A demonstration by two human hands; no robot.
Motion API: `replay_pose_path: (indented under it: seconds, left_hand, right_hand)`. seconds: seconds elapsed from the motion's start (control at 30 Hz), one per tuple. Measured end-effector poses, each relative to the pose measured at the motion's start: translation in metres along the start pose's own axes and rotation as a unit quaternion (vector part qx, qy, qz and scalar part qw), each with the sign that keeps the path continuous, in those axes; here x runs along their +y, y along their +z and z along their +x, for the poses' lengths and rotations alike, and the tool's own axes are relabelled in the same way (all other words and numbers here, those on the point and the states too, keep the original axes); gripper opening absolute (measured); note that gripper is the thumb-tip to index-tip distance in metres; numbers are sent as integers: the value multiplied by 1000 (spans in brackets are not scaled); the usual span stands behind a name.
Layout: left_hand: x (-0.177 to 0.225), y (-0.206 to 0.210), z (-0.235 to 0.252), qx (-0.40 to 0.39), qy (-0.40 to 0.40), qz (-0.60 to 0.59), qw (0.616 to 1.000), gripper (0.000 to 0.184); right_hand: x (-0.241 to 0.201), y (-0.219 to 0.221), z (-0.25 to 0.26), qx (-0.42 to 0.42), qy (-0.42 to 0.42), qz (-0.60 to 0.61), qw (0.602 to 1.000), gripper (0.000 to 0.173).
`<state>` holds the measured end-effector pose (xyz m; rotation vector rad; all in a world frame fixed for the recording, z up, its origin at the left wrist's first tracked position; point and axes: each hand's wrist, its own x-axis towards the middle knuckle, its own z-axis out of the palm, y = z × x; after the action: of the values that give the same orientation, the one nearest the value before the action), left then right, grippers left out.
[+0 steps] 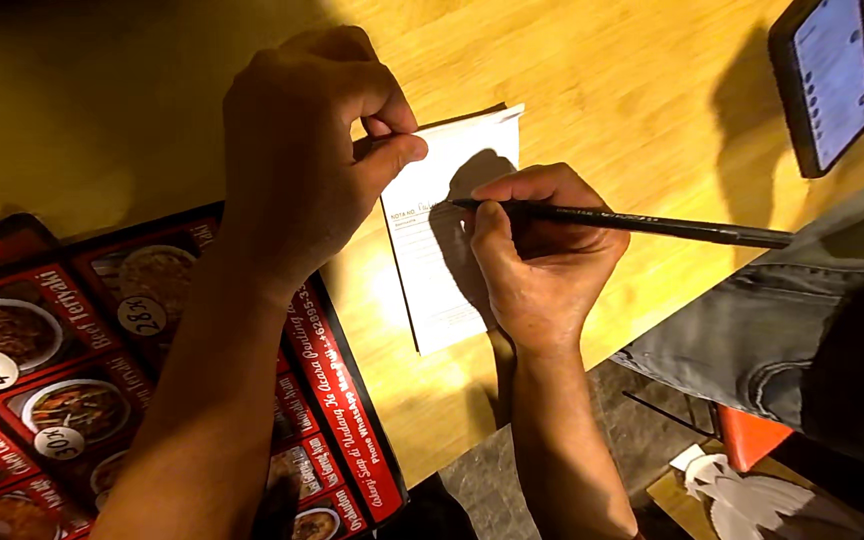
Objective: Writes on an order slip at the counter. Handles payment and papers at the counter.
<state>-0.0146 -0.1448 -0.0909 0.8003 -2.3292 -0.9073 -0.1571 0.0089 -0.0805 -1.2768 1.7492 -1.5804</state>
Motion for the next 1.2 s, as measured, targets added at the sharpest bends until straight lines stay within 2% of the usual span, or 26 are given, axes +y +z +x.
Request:
replay_pose_path:
  seconds: [0.1,0.23,0.3,0.47,1.2]
  left_hand:
    - [-2,1,0,1,4,-9,1000,19]
    - [-1,1,0,6,-2,-24,1000,17]
    - [-2,2,0,7,1,-26,1000,17]
    - [-1,2,-1,7,5,-18,1000,18]
    - [1,2,0,1,-1,5,1000,21]
  right_hand:
    - [0,-3,0,11,-3,15,1000,14]
    - [-3,-31,4,50,19,27,998,14]
    - [-3,-38,6,29,21,9,999,14]
    - [0,-29,7,-31,17,5,999,16]
    - [6,-23,4,-41,4,-4,999,16]
